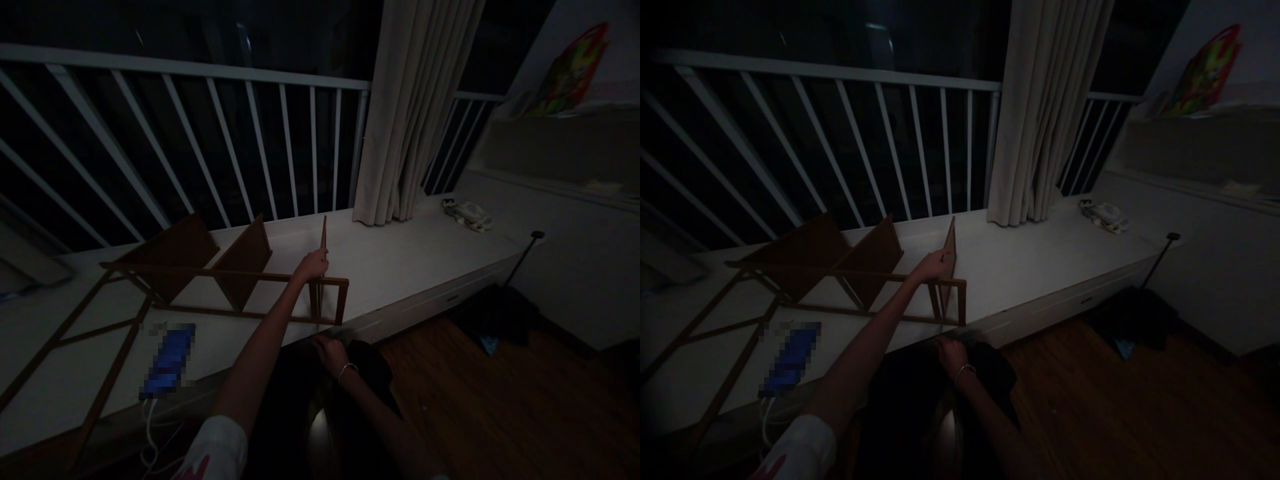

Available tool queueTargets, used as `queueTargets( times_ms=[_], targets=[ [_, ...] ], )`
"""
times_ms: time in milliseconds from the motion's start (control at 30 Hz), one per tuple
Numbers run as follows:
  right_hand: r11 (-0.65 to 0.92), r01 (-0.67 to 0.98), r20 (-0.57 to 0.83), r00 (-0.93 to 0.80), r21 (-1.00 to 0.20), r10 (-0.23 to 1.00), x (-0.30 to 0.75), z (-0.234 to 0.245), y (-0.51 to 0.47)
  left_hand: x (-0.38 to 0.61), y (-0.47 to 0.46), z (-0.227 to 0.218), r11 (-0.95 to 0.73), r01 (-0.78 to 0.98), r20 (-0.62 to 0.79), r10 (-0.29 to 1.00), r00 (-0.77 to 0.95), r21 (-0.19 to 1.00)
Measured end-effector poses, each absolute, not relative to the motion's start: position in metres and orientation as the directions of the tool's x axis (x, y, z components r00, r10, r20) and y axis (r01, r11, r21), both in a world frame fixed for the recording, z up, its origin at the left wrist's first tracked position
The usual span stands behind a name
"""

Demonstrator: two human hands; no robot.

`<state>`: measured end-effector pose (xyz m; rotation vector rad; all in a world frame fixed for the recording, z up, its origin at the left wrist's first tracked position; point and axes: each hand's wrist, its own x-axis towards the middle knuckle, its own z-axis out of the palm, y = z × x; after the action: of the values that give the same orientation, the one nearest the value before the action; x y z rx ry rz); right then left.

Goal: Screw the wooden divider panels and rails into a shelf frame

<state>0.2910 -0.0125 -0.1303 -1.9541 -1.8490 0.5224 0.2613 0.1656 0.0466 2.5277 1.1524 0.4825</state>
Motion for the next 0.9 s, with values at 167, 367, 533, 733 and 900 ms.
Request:
queueTargets(
  times_ms=[167,367,533,733,900],
  targets=[
    [-0.003,0.855,0.046,0.031,-0.519,0.998,0.289,-0.128,-0.012,0.261,0.163,0.050,-0.614,0.675,0.158,0.776,0.611,0.408],
    [0.050,0.845,0.104,0.006,-0.533,0.995,0.290,-0.130,-0.013,0.261,0.163,0.048,-0.605,0.677,0.171,0.785,0.596,0.420],
    [0.097,0.821,0.176,0.004,-0.563,0.984,0.290,-0.133,-0.011,0.260,0.164,0.048,-0.591,0.677,0.151,0.791,0.593,0.438],
    [0.088,0.798,0.195,0.037,-0.596,0.980,0.287,-0.137,-0.010,0.256,0.164,0.050,-0.622,0.648,0.184,0.768,0.613,0.439],
    [0.093,0.757,0.191,0.043,-0.647,0.981,0.290,-0.142,-0.009,0.256,0.166,0.048,-0.630,0.637,0.184,0.760,0.624,0.444]
  ],
)
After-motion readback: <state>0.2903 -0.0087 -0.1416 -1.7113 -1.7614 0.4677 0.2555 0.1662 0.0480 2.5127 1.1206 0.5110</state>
